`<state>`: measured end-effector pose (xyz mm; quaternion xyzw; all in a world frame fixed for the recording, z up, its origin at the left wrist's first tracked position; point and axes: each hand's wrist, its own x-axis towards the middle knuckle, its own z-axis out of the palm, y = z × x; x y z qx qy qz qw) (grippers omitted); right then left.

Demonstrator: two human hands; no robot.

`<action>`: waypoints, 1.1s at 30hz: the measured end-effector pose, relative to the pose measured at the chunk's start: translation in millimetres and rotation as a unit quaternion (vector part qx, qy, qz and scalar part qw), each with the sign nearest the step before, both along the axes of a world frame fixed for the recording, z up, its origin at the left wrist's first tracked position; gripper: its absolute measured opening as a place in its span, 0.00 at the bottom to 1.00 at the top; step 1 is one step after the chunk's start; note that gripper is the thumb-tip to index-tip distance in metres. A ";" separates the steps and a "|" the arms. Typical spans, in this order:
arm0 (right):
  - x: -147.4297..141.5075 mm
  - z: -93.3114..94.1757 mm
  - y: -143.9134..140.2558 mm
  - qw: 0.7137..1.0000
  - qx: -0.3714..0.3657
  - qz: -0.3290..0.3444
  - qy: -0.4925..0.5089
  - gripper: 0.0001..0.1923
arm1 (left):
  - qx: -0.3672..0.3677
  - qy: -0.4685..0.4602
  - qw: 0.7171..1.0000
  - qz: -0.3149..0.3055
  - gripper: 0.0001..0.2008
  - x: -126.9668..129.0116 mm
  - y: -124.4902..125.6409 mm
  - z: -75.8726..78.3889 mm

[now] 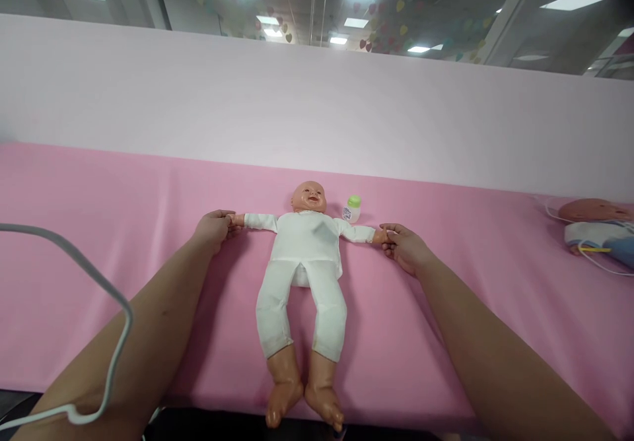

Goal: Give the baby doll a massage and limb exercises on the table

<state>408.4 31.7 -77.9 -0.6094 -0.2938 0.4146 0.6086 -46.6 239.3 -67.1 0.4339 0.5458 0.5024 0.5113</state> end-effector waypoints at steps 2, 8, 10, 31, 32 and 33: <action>1.5 2.6 -3.5 0.998 0.009 0.050 0.026 0.12 | 0.001 -0.006 1.000 -0.009 0.11 -0.4 -1.0 0.5; 6.3 3.3 -9.9 0.992 0.018 0.118 0.041 0.19 | 0.022 0.004 0.999 -0.037 0.11 -1.3 -6.3 2.8; 6.1 2.1 -9.2 0.992 0.027 0.118 0.023 0.21 | 0.033 0.008 0.998 -0.054 0.10 -1.4 -8.2 3.6; -8.1 7.1 -5.4 0.999 0.016 0.039 -0.024 0.18 | -0.013 -0.069 0.997 -0.014 0.07 -2.3 1.5 3.4; -11.0 8.8 -5.9 0.998 0.030 0.048 -0.009 0.19 | -0.015 -0.088 0.996 -0.023 0.07 -1.2 1.2 5.4; -14.3 10.0 -6.0 0.998 0.036 0.053 0.004 0.20 | -0.018 -0.104 0.994 -0.030 0.07 0.4 0.9 7.2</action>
